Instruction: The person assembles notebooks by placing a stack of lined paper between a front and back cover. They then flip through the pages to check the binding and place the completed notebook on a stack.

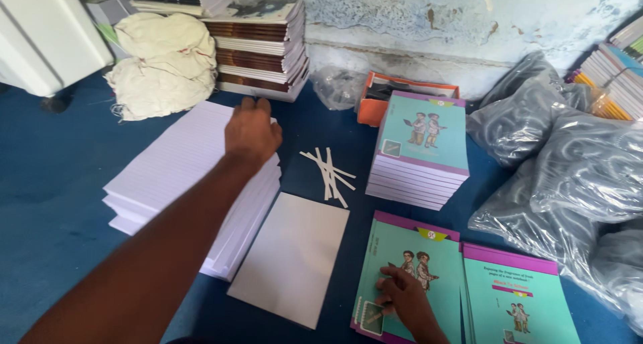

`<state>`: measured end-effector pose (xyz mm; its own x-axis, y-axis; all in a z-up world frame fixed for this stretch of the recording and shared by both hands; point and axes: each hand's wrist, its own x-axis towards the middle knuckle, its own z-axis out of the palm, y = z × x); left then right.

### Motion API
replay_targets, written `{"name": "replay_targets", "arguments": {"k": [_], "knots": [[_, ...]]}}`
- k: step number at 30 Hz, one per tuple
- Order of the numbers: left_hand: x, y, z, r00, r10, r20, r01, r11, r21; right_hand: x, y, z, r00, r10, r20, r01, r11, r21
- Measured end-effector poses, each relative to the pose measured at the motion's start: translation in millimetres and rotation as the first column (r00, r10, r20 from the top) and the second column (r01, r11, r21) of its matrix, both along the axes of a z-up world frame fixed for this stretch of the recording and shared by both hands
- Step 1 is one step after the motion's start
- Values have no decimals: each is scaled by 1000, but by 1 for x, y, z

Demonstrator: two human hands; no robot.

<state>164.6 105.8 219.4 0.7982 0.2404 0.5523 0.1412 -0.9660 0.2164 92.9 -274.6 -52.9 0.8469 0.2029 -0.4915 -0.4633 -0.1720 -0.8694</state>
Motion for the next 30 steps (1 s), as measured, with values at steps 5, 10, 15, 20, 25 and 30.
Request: {"name": "replay_targets", "arguments": {"k": [5, 10, 15, 20, 25, 30], "knots": [[26, 10, -3, 961, 141, -237, -143, 990, 7, -5, 3, 13, 999, -21, -34, 20, 1000, -15], [39, 9, -6, 901, 219, -375, -227, 974, 22, -5, 4, 8, 997, -63, -42, 64, 998, 17], [57, 0, -7, 853, 306, -423, -287, 952, 110, -5, 4, -7, 994, -102, -33, 102, 995, 3], [73, 0, -7, 792, 412, -451, -315, 908, 276, 1, 6, -17, 994, -93, -53, 88, 993, -75], [77, 4, 3, 763, 406, -503, -336, 914, 228, 4, 5, -17, 995, -85, -56, 79, 992, -103], [76, 18, 19, 769, 331, -547, -360, 931, 57, 1, 7, -11, 995, -91, -36, 87, 992, -91]]}}
